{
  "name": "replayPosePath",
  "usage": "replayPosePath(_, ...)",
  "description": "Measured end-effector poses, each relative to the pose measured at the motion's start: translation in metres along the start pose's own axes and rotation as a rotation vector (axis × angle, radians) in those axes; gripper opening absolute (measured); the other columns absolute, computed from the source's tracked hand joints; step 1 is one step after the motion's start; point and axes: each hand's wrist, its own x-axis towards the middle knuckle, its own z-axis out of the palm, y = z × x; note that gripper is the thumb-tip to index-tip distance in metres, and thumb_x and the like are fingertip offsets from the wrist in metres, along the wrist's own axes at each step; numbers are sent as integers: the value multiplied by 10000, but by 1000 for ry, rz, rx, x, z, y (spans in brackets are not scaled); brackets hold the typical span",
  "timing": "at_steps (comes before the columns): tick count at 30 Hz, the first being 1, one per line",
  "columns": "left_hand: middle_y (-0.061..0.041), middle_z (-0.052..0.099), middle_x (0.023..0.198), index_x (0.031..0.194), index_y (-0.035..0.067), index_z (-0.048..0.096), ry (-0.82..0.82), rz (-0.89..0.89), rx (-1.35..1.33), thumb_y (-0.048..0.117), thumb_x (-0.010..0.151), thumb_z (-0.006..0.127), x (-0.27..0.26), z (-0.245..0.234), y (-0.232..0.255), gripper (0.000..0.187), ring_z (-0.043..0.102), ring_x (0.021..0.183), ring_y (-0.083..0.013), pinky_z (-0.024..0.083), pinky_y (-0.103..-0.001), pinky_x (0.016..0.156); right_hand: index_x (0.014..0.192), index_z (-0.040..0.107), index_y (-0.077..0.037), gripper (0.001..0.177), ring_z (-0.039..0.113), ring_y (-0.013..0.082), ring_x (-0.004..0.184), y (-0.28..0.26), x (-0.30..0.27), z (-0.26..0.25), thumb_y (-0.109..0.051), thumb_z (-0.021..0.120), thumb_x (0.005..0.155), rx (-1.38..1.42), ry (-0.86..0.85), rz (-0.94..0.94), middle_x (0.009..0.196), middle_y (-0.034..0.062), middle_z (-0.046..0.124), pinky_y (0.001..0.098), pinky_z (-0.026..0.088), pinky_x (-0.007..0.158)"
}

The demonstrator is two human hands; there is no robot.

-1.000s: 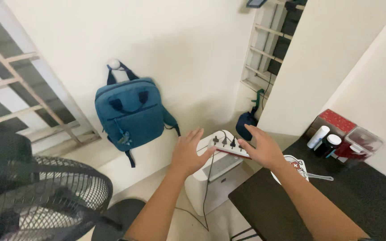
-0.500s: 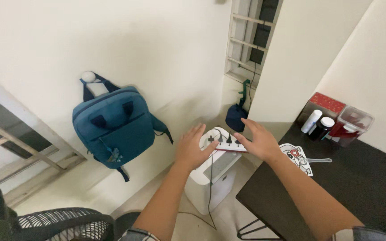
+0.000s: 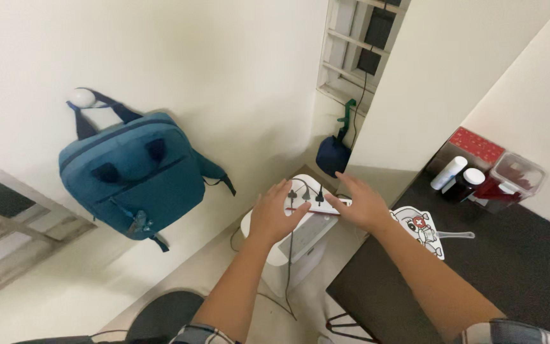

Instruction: The person unplugs a power strip, then removes the front grill and fan blade from a standing fan. They place the grill and blade on a nearby table. The person then reattaches the fan blade to the motor shaft.

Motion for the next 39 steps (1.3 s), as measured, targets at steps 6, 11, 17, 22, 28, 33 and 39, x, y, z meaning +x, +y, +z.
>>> replayPosePath(6, -112, 476, 1544, 1487, 72, 479, -81, -123, 11, 614, 837, 671, 19, 28, -7, 868, 440, 1415, -275, 252, -496, 1198, 1483, 499, -123, 808, 495, 392, 1348, 23, 26, 15, -608, 659, 856, -66, -42, -53, 1491, 192, 513, 467, 400, 1097)
replayPosePath(11, -81, 456, 1569, 1496, 113, 466, -95, -175, 12, 591, 812, 689, 32, 49, -13, 864, 454, 1411, -268, 294, -491, 1179, 1453, 516, -97, 834, 546, 359, 1307, 31, 46, 31, -602, 700, 815, 20, -86, -83, 1479, 172, 537, 448, 440, 1066)
replayPosePath(17, -68, 438, 1582, 1510, 161, 459, -152, -251, 27, 535, 799, 721, 46, 78, -23, 845, 478, 1396, -266, 291, -521, 1188, 1438, 537, -96, 820, 552, 363, 1304, 39, 66, 64, -561, 747, 796, 47, -97, -153, 1451, 177, 562, 442, 449, 1061)
replayPosePath(22, -90, 413, 1591, 1519, 162, 433, -169, -283, 49, 433, 797, 752, 59, 107, -48, 835, 468, 1401, -285, 310, -534, 1170, 1450, 512, -107, 832, 547, 363, 1300, 54, 85, 95, -505, 780, 771, 3, -152, -157, 1448, 185, 547, 443, 446, 1056)
replayPosePath(28, -113, 390, 1607, 1528, 147, 410, -224, -390, 72, 314, 824, 733, 77, 142, -76, 792, 466, 1403, -303, 404, -446, 1126, 1484, 445, -122, 833, 565, 362, 1264, 81, 109, 130, -394, 793, 778, -78, -228, -166, 1453, 176, 530, 440, 486, 1014)
replayPosePath(33, -125, 356, 1610, 1532, 142, 376, -225, -427, 46, 313, 851, 740, 88, 167, -89, 791, 443, 1417, -310, 408, -427, 1124, 1496, 403, -169, 772, 598, 340, 1213, 97, 114, 156, -332, 753, 827, -44, -323, -79, 1492, 133, 500, 444, 518, 935)
replayPosePath(39, -105, 340, 1628, 1559, 165, 346, -306, -452, 58, 277, 893, 698, 97, 188, -95, 762, 456, 1411, -311, 438, -439, 1099, 1452, 508, -202, 620, 620, 309, 1205, 111, 119, 175, -313, 724, 881, -91, -482, 7, 1350, 102, 638, 432, 509, 980)
